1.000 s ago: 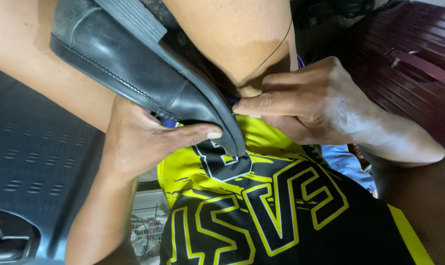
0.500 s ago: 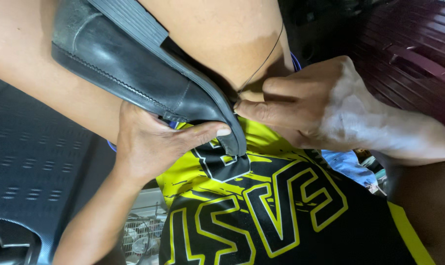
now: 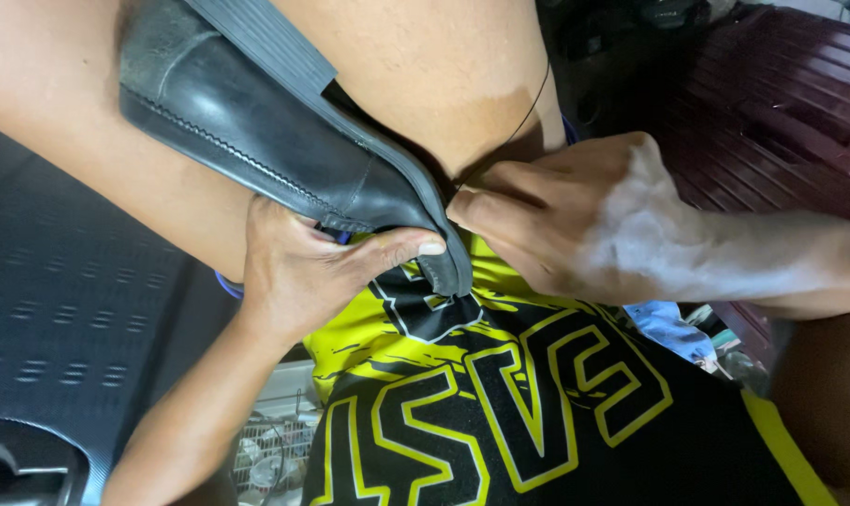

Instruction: The person sits on the floor and sews the sole of a black shoe using a needle and thread. They repeatedly push the needle through the shoe's edge and pull the thread to stitch the sole back to the upper.

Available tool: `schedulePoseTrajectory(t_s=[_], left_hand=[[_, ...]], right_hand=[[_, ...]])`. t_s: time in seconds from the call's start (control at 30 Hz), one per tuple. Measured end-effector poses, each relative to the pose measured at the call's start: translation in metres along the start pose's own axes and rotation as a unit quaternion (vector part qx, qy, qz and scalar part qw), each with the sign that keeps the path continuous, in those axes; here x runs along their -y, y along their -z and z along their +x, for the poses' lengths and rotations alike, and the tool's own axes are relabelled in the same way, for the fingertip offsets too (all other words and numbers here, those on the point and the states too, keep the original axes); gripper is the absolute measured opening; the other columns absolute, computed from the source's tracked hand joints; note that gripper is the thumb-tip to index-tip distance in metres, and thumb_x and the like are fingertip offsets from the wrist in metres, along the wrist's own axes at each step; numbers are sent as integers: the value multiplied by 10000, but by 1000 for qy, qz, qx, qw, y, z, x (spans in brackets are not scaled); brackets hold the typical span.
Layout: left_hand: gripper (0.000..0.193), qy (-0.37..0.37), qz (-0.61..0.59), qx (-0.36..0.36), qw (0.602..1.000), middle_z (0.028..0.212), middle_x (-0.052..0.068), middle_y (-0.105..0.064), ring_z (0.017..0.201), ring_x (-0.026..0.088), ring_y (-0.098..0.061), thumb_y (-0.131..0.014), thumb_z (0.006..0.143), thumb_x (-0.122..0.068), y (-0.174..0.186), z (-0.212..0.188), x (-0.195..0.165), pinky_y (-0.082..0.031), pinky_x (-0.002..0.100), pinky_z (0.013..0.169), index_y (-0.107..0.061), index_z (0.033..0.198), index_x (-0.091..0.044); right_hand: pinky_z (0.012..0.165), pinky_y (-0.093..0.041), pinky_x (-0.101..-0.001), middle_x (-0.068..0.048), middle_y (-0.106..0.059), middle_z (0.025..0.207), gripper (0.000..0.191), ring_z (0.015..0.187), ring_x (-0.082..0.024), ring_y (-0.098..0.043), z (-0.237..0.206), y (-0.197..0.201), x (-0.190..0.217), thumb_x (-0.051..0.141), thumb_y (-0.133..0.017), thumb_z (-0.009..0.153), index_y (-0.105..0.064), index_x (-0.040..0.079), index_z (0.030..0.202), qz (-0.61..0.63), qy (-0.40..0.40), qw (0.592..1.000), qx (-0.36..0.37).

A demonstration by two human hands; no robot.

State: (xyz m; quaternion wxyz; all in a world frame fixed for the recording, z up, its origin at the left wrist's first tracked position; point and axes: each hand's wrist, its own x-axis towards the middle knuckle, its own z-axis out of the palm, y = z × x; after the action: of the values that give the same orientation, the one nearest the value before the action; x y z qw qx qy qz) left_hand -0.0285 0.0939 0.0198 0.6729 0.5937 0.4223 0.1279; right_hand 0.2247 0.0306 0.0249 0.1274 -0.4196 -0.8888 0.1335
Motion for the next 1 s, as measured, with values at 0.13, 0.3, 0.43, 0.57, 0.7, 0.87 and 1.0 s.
schedulePoseTrajectory(t_s=[0.13,0.3,0.43,0.57,0.7,0.87,1.0], left_hand=[[237,5,-15,-8,1000,909,32,-793,788,112,-767,-915,817,-157,-6,-4,-3,-613,267,763,-773,968,-42],[245,2,-25,15,1000,918,37,-792,795,119,-761,-916,798,-135,-11,-4,-3,-611,266,766,-770,968,-34],[256,-36,-19,33,999,933,47,-791,820,127,-764,-918,782,-125,-12,0,2,-612,281,796,-781,974,-28],[262,6,-18,21,1000,943,42,-801,824,121,-781,-918,799,-151,-17,1,3,-628,277,790,-780,988,-33],[252,-22,7,13,1000,927,42,-800,821,131,-787,-919,816,-176,-14,-7,3,-619,282,791,-783,982,-43],[290,-25,47,-1,999,887,41,-787,775,143,-777,-941,803,-232,-13,-14,8,-607,286,744,-769,938,-41],[295,-33,52,-6,998,884,40,-781,767,146,-766,-947,809,-230,-17,-14,9,-602,291,747,-764,942,-40]], right_hand=[[419,-482,-243,-31,-722,864,144,543,-63,-593,-5,-1,1,137,-655,976,-710,101,1104,167,-59,981,84],[292,-427,-233,-12,-737,812,62,437,-66,-567,-10,-4,-8,128,-706,961,-731,134,1017,255,-71,954,137],[508,-531,-245,2,-708,885,197,633,-93,-638,-18,-4,-19,106,-715,950,-683,124,1143,321,-64,943,57],[407,-488,-245,-25,-700,791,234,532,-105,-602,-22,-1,-12,86,-718,866,-711,87,1100,252,-60,963,77],[343,-408,-266,-20,-653,693,174,450,-89,-533,-15,5,3,-23,-651,894,-711,67,1030,204,-70,971,104],[366,-423,-266,-23,-606,655,110,464,-95,-533,0,12,12,32,-630,851,-664,85,941,158,-60,979,116],[282,-370,-281,-26,-582,625,43,422,-87,-522,5,15,17,55,-656,920,-635,60,882,130,-64,974,175]])
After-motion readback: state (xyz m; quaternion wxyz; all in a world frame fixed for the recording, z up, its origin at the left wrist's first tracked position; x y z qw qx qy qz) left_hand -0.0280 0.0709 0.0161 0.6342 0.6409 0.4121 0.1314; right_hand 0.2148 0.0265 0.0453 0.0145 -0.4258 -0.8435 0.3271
